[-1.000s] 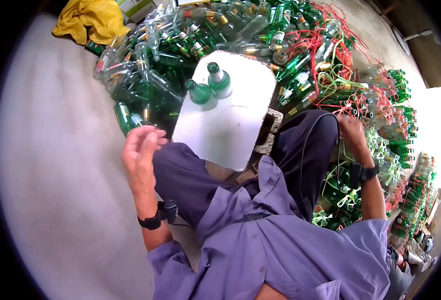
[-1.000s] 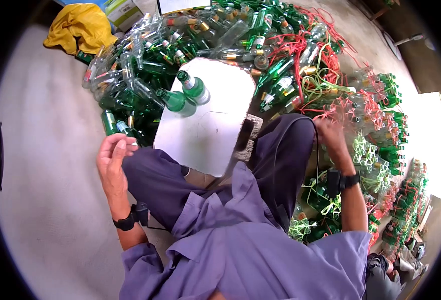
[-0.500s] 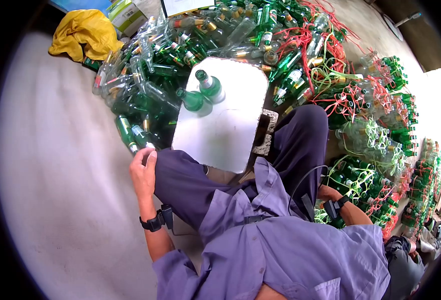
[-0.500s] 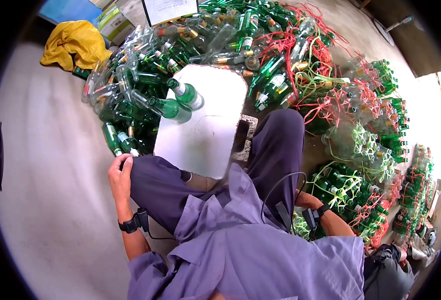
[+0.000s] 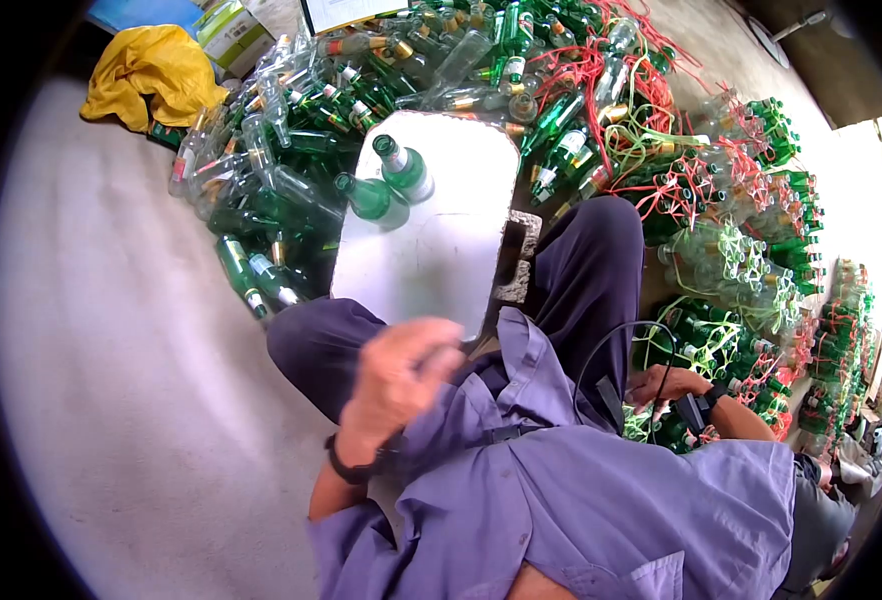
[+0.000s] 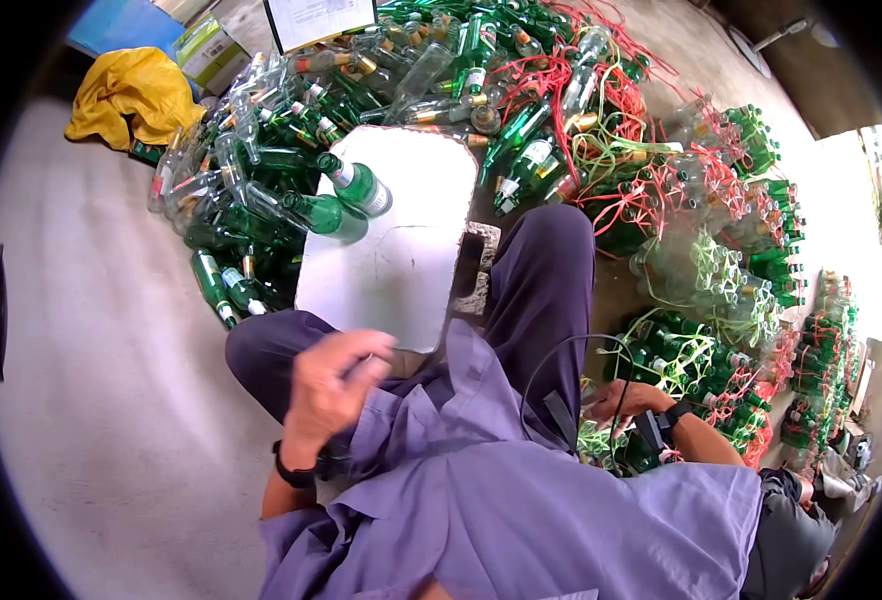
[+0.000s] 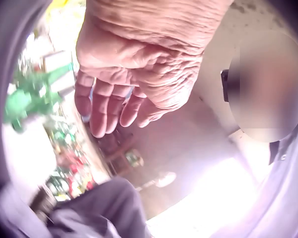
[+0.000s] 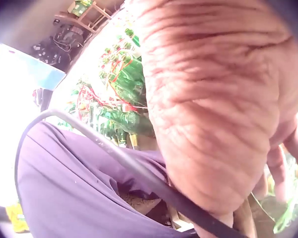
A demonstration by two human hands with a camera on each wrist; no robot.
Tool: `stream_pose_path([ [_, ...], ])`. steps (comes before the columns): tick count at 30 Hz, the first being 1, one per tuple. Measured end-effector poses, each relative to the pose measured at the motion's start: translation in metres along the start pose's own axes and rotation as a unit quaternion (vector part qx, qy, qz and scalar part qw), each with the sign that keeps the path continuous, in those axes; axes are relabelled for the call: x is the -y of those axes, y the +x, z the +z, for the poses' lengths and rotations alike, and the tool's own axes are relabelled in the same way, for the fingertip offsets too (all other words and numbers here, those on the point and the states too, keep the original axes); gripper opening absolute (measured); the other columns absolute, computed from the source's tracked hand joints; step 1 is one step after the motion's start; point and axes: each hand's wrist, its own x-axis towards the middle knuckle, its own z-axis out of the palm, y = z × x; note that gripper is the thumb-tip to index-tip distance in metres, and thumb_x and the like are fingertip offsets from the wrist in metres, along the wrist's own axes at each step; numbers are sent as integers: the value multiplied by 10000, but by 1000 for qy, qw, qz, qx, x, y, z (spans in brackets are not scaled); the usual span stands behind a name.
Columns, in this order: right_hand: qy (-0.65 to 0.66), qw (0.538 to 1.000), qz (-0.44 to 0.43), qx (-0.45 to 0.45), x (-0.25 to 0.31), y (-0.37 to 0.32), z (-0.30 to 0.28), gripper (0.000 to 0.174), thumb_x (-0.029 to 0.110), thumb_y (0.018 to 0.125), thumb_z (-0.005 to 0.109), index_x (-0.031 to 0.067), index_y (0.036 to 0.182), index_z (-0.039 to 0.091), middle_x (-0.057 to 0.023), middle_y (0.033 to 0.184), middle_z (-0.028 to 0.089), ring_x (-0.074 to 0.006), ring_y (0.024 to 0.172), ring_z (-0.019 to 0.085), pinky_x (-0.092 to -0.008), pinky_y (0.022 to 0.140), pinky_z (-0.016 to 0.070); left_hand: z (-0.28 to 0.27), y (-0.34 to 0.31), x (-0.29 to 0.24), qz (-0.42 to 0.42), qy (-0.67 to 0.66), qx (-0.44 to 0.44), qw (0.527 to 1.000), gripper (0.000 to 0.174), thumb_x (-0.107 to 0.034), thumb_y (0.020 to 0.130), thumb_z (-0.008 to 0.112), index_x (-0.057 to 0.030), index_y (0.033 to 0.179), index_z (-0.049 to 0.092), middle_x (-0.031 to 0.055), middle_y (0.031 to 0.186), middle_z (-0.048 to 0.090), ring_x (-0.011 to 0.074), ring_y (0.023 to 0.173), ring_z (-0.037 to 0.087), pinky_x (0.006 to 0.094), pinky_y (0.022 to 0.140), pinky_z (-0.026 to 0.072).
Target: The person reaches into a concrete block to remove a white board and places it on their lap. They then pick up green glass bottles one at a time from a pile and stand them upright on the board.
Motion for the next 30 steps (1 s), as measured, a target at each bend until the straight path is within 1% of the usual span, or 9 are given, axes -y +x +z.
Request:
stream_pose_path([
  [2,-39,998,58,8,-13,-5,-6,509,361,839,721,67,1246,639,-70,1051,691,-138,856,667,-300,656,583,35,5,-14,94,-99,117,984,245,-78,810,717,-20,1046,694,121,1053,715,287,989,679,369,887,519],
  [6,-58,992,105,48,-32,-28,-34,660,371,828,746,30,1356,543,-93,1023,698,-192,878,682,-333,670,588,106,3,-15,173,-134,256,942,412,-188,871,682,13,1215,578,171,1117,680,342,974,666,394,881,516],
  [12,-30,988,142,-47,-26,-59,-48,571,309,824,763,16,1285,599,-79,1062,700,-174,872,689,-315,688,593,155,25,-24,-93,-157,428,885,444,-280,896,658,35,1132,452,277,1039,659,421,985,639,479,848,494],
  [14,-10,993,115,-33,-17,-60,-44,566,309,839,744,18,1298,590,-74,1074,697,-165,871,683,-308,684,593,165,26,-23,-61,-182,400,896,460,-256,877,658,51,1168,477,266,972,673,424,940,650,475,823,501],
  [17,-5,998,64,16,5,-47,-27,544,304,867,704,18,1312,581,-75,1096,691,-154,875,674,-292,677,594,164,41,-34,-17,-151,584,797,599,-243,812,657,40,1312,490,256,1080,667,381,1032,636,454,892,489],
  [20,-48,998,17,30,-6,-15,-15,460,293,892,652,-4,1242,619,-109,1082,679,-183,876,679,-292,656,610,167,50,-36,38,-147,623,767,709,-244,881,632,-24,1488,339,253,1119,656,357,1039,642,409,913,481],
  [24,-74,989,-119,-46,-19,25,-2,309,218,918,598,-11,1120,645,-91,868,660,-177,820,689,-279,631,618,194,46,-23,69,-71,601,793,658,-277,898,617,-37,1464,381,249,1219,613,374,1157,570,416,1002,427],
  [27,88,987,102,-87,-27,56,12,246,159,853,635,6,1044,655,-102,794,626,-206,793,678,-309,612,588,154,59,-24,64,-86,533,839,544,-273,898,614,-3,1357,505,238,1168,650,372,1033,644,423,947,482],
  [30,40,997,22,-55,-37,76,20,245,159,846,638,7,1037,656,-103,790,624,-210,788,676,-313,611,584,114,57,-3,31,-87,383,919,447,-248,885,633,-10,1261,595,226,1188,654,351,989,681,400,907,522],
])
